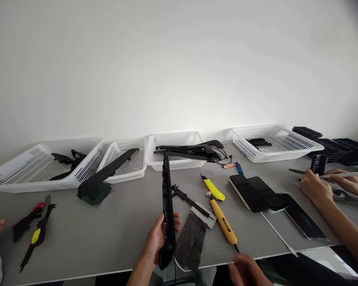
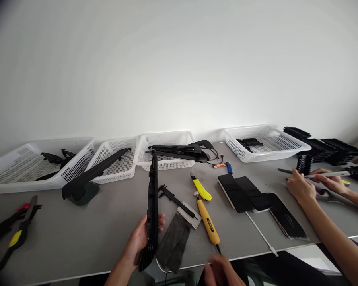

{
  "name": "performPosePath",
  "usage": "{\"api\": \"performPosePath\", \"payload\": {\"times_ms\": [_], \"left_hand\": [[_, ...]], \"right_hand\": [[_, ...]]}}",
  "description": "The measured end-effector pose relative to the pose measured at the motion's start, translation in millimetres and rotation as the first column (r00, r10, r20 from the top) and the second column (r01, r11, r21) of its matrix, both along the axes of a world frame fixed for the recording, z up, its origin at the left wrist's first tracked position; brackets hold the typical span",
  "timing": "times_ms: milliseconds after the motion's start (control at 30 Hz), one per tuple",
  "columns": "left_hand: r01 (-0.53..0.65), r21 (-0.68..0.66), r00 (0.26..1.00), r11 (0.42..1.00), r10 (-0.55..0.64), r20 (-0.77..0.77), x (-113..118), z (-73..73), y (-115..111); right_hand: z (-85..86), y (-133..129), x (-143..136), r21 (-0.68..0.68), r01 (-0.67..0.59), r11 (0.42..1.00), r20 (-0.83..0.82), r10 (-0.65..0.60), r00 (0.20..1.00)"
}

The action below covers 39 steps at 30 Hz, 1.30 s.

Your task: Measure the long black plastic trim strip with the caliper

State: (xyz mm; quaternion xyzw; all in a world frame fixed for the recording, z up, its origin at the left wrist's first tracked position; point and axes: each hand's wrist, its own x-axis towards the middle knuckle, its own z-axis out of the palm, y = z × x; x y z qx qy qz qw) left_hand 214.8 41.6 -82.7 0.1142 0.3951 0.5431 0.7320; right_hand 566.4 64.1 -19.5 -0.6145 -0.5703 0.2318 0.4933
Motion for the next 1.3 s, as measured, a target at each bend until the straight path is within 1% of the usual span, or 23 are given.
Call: {"api": "performPosePath", "payload": {"times_ms": [33, 67, 100, 133, 167, 200, 267, 300, 367, 467, 533, 600, 667, 733, 833, 900, 1000, 1067, 1100, 1167, 1300], "left_hand": [[-0.005, 0.0, 1.0, 1.0, 0.005, -0.009, -0.5, -1.7, 0.3], [-0.007, 0.003, 1.0, 1.0, 0.007, -0.017, -1.3, -3.7, 0.4], [-0.004, 0.005, 1.0, 1.0, 0.005, -0.024, -2.1, -5.7, 0.3], [0.001, 0.009, 1.0, 1.0, -0.001, -0.029, -3.0, -7.6, 0.0], [0.007, 0.012, 0.999, 1.0, -0.007, -0.033, -3.8, -9.1, -0.5], [0.015, 0.015, 0.999, 1.0, -0.014, -0.037, -4.3, -10.3, -1.1], [0.022, 0.024, 0.999, 0.999, -0.021, -0.048, -4.7, -11.1, -2.2], [0.022, 0.03, 0.998, 0.999, -0.021, -0.053, -4.5, -10.8, -2.6], [0.009, 0.045, 0.999, 0.999, -0.006, -0.051, -3.4, -9.2, -3.0], [-0.017, 0.06, 0.999, 0.998, 0.02, -0.037, -1.6, -5.6, -3.1], [-0.017, 0.05, 0.999, 0.999, 0.019, -0.033, -0.9, -3.7, -3.2], [-0.002, 0.035, 1.0, 0.999, 0.003, -0.027, -0.5, -2.6, -3.4], [0.009, 0.033, 1.0, 0.999, -0.008, -0.019, 0.0, -2.7, -3.7], [0.001, 0.049, 1.0, 0.999, -0.001, -0.012, 0.7, -4.1, -3.8], [-0.021, 0.062, 1.0, 0.998, 0.021, -0.002, 0.7, -8.1, -3.6], [-0.02, 0.019, 1.0, 1.0, 0.02, 0.011, -0.2, -11.2, -3.2], [-0.015, -0.04, 0.996, 0.999, 0.018, 0.093, -1.6, -13.3, -2.7], [-0.02, -0.029, 0.987, 0.999, 0.024, 0.162, -1.8, -12.4, -2.9], [-0.026, -0.013, 0.983, 1.0, 0.028, 0.181, -1.7, -11.5, -3.1], [-0.014, 0.012, 0.985, 1.0, 0.011, 0.17, -1.4, -10.1, -3.8], [0.03, 0.054, 0.993, 0.998, -0.036, 0.117, -2.1, -12.9, -4.2]], "right_hand": [[-9.8, -14.8, -38.3, -0.009, -0.055, 0.998, 0.037, 0.055, 0.998], [-19.3, -22.7, -74.0, -0.012, -0.089, 0.996, 0.134, 0.09, 0.987], [-27.7, -23.2, -104.9, -0.035, -0.143, 0.989, 0.236, 0.147, 0.96], [-34.4, -17.0, -129.8, -0.071, -0.175, 0.982, 0.342, 0.189, 0.921], [-39.3, -5.8, -148.2, -0.095, -0.149, 0.984, 0.443, 0.176, 0.879], [-42.6, 8.4, -160.8, -0.117, -0.112, 0.987, 0.526, 0.157, 0.836], [-46.1, 36.8, -172.3, -0.153, -0.076, 0.985, 0.626, 0.156, 0.764], [-47.2, 47.6, -173.6, -0.156, -0.072, 0.985, 0.647, 0.157, 0.746], [-49.3, 59.6, -172.1, -0.142, -0.089, 0.986, 0.654, 0.161, 0.74], [-51.6, 59.1, -165.4, -0.114, -0.107, 0.988, 0.635, 0.155, 0.757], [-51.0, 53.8, -159.1, -0.097, -0.101, 0.99, 0.598, 0.139, 0.79], [-48.5, 47.0, -152.7, -0.071, -0.101, 0.992, 0.495, 0.123, 0.86], [-44.9, 38.0, -148.0, -0.05, -0.119, 0.992, 0.34, 0.129, 0.932], [-41.7, 26.5, -145.8, -0.066, -0.177, 0.982, 0.214, 0.187, 0.959], [-41.6, 7.6, -143.0, -0.085, -0.323, 0.942, 0.158, 0.333, 0.93], [-45.8, -3.0, -138.2, -0.058, -0.398, 0.916, 0.171, 0.401, 0.9], [-54.1, -13.2, -126.2, -0.018, -0.459, 0.889, 0.238, 0.449, 0.861], [-56.3, -15.4, -119.0, 0.012, -0.496, 0.868, 0.311, 0.468, 0.827], [-55.5, -15.1, -116.5, 0.028, -0.514, 0.857, 0.345, 0.475, 0.81], [-50.3, -12.1, -114.2, 0.046, -0.542, 0.839, 0.388, 0.485, 0.784], [-36.1, -2.7, -115.6, 0.015, -0.59, 0.807, 0.407, 0.534, 0.741]]}}
